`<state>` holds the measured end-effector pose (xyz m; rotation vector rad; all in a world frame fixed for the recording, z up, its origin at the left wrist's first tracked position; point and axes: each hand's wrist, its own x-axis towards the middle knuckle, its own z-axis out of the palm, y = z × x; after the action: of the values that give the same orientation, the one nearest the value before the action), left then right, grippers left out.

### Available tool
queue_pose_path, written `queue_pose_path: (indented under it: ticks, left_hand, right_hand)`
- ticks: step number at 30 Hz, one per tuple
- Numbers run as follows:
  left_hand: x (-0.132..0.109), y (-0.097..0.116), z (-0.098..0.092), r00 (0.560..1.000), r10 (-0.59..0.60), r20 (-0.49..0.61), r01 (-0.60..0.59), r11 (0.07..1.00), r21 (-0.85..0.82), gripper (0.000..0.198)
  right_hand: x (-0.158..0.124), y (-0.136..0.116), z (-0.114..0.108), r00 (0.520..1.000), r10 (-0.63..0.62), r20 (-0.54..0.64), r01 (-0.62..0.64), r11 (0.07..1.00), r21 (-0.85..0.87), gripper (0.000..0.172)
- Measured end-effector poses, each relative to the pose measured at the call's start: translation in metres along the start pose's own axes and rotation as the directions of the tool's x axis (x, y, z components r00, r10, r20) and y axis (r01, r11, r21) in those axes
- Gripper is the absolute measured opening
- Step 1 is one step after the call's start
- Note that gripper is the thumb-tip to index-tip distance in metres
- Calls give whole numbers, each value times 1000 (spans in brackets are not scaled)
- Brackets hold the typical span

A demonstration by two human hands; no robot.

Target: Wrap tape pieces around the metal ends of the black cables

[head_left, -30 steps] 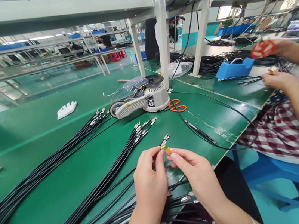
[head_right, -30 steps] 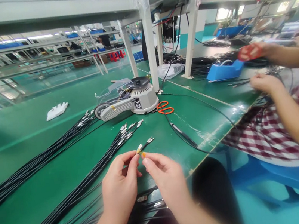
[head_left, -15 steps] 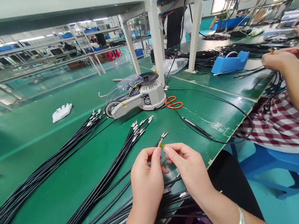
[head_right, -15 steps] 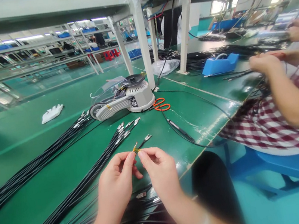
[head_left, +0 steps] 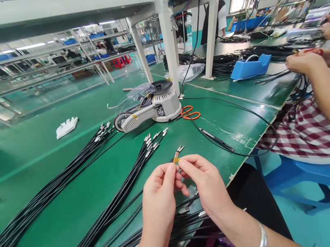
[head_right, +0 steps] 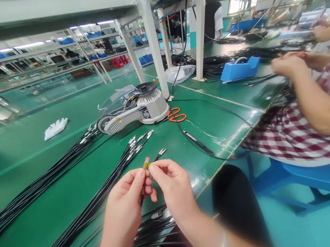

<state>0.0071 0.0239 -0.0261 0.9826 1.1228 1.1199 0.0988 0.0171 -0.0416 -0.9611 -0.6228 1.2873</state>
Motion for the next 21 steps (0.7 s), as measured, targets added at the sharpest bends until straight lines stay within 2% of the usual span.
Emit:
queue_pose_path:
  ticks: [14,21]
  left_hand:
    - [0,-4,-3,999,-4,44,7,998,-59,25]
    - [-1,2,-2,986,-30,162,66,972,-227,22]
  right_hand:
    - [-1,-1,-2,999,-20,48,18,999,35,13]
    - [0,-1,-1,992,7,125,-21,993,112,16]
